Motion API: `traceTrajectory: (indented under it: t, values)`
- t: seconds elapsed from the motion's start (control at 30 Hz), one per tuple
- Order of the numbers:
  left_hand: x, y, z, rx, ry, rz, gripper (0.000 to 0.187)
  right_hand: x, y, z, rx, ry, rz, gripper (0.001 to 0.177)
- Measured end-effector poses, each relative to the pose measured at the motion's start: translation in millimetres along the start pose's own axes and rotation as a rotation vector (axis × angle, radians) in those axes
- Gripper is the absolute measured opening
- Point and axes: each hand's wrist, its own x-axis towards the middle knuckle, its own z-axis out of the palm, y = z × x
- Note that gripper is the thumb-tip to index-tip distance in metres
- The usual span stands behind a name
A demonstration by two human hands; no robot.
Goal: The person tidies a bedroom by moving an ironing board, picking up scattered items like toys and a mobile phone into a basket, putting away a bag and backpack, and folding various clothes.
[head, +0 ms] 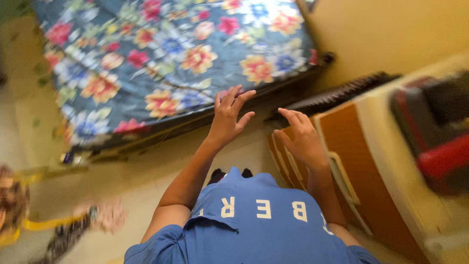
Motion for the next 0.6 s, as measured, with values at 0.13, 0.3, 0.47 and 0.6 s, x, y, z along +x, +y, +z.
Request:
traceTrajectory:
  t: [0.13,0.3,0.47,0.6]
  values:
    - [-58.0,-37.0,-46.7,0.098,0.075,-0.229,0.059,34.2,-29.5,51.4,0.053,-0.178,-0.136,0.059]
    - [-150.7,-73.2,-109.4,0.227,0.258,-0.405,0.059,70.8,-96.2,133.1,0.092,-0.473,-0.307,0.059]
    - [-257.0,-102.1,-180.0,0.324,0.389,-0.629,0.058,74.3,-185.9,227.4,0.164,-0.671,-0.513,0.057]
    - [-334.2,-120.4,-238.7,0.387,0.511,-0.752,0.057,73.1,-267.7,311.9,0.199,-0.836,-0.656,0.055]
